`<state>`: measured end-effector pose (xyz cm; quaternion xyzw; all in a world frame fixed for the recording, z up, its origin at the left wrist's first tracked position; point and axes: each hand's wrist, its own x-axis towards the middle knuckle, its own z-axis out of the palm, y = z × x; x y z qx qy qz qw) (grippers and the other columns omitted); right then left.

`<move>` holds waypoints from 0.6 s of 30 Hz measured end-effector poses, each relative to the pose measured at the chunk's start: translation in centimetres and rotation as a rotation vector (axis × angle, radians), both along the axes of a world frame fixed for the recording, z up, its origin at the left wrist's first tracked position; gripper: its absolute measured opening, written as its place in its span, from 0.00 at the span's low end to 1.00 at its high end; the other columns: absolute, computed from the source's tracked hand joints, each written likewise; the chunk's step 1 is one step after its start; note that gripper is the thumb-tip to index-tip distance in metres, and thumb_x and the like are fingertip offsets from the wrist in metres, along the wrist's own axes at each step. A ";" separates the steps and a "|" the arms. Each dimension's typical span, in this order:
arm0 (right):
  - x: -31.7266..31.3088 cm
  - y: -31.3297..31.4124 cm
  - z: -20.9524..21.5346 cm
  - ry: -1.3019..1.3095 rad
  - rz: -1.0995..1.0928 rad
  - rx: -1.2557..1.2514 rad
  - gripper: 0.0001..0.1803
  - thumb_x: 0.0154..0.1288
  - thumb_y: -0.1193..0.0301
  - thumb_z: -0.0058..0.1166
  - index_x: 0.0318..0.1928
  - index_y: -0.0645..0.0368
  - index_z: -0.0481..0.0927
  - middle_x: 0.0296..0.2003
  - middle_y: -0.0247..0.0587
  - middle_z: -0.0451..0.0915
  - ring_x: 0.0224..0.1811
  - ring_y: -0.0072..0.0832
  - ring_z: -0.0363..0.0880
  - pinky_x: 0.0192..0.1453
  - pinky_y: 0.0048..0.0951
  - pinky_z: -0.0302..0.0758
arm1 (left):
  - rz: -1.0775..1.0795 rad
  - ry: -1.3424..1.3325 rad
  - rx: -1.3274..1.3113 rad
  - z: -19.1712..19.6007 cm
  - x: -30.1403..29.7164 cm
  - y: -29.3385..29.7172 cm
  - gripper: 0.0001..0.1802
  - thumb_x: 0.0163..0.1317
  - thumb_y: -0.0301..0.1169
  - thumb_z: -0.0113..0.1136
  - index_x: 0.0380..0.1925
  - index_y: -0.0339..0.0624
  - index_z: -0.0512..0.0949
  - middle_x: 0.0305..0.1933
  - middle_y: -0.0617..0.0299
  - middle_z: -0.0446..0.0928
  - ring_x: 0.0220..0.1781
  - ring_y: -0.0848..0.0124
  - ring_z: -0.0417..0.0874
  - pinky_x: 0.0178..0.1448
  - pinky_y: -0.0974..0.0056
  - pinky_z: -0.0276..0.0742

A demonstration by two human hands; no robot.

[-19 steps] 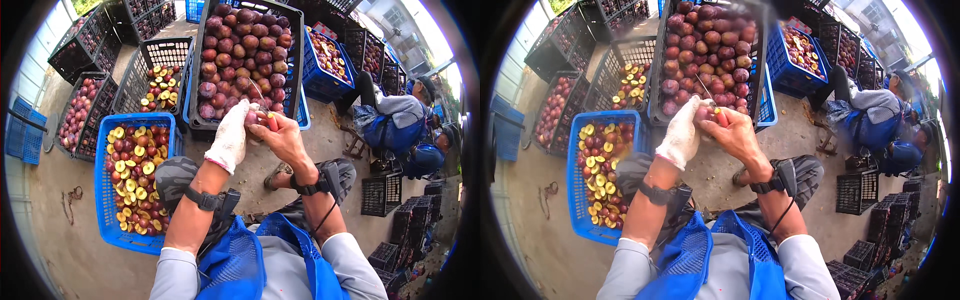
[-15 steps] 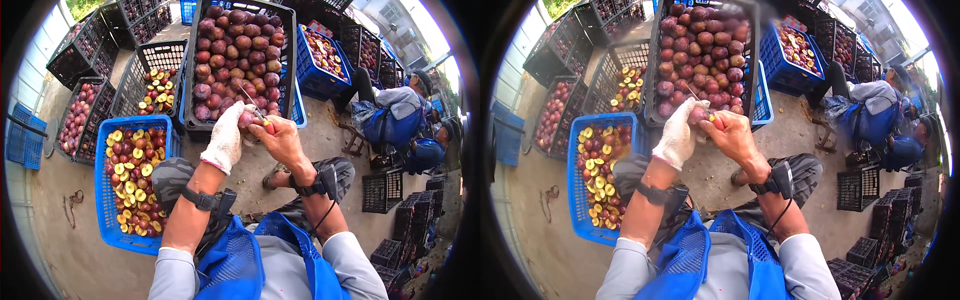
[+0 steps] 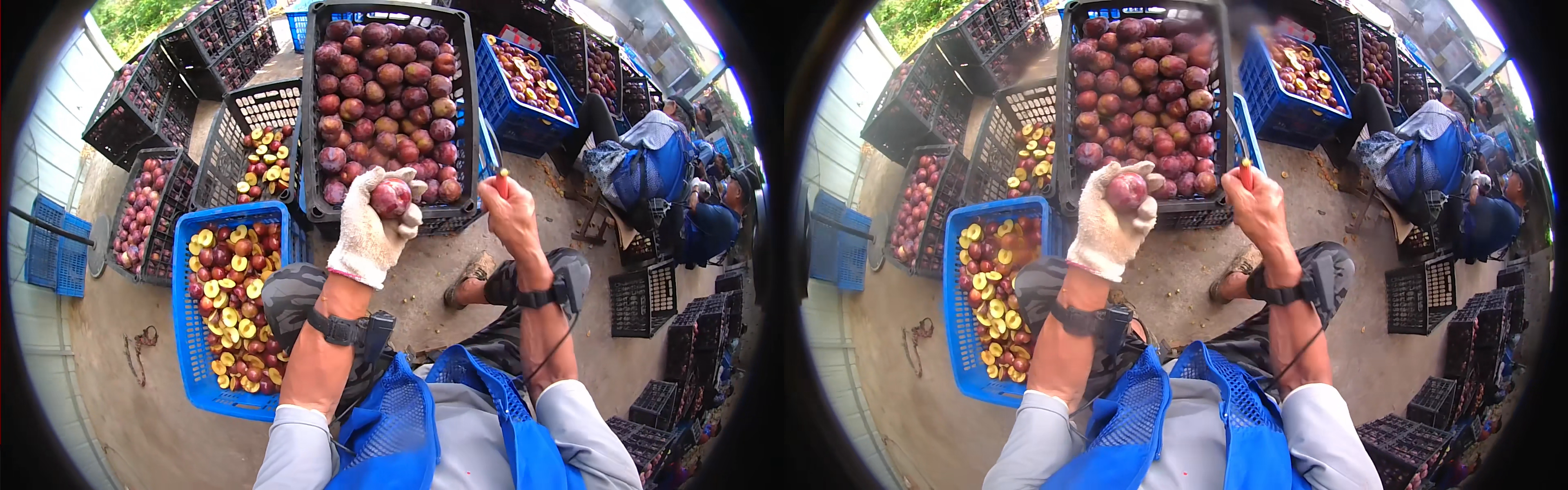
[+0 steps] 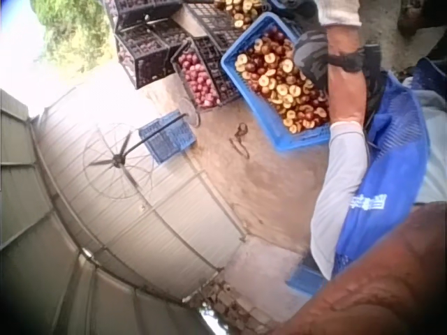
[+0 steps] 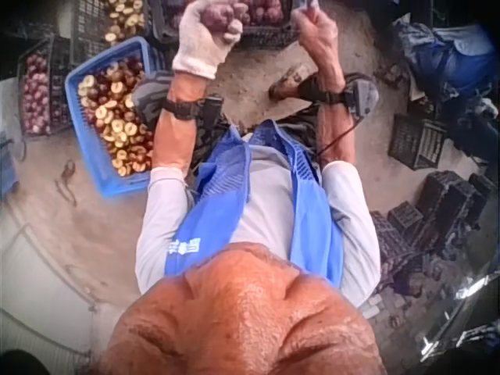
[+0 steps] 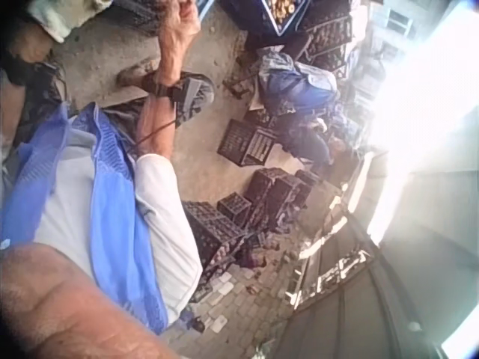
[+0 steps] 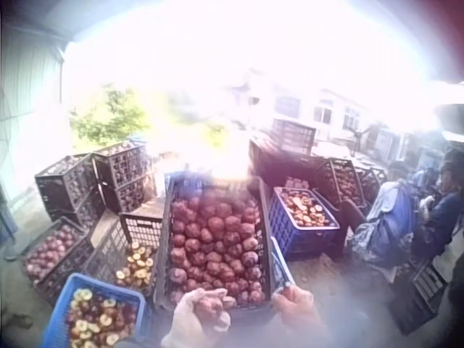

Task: Slicing plums in half using a small knife and sorting them into crates.

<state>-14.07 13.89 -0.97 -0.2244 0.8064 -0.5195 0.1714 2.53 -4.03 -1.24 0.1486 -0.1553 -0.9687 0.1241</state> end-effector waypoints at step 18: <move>8.6 -4.4 2.0 0.569 0.392 -0.054 0.09 0.78 0.68 0.50 0.45 0.62 0.74 0.28 0.54 0.81 0.32 0.56 0.81 0.33 0.47 0.74 | 0.039 -0.120 0.026 -0.4 -0.5 0.9 0.20 0.72 0.53 0.54 0.44 0.50 0.81 0.34 0.66 0.84 0.29 0.73 0.83 0.23 0.70 0.69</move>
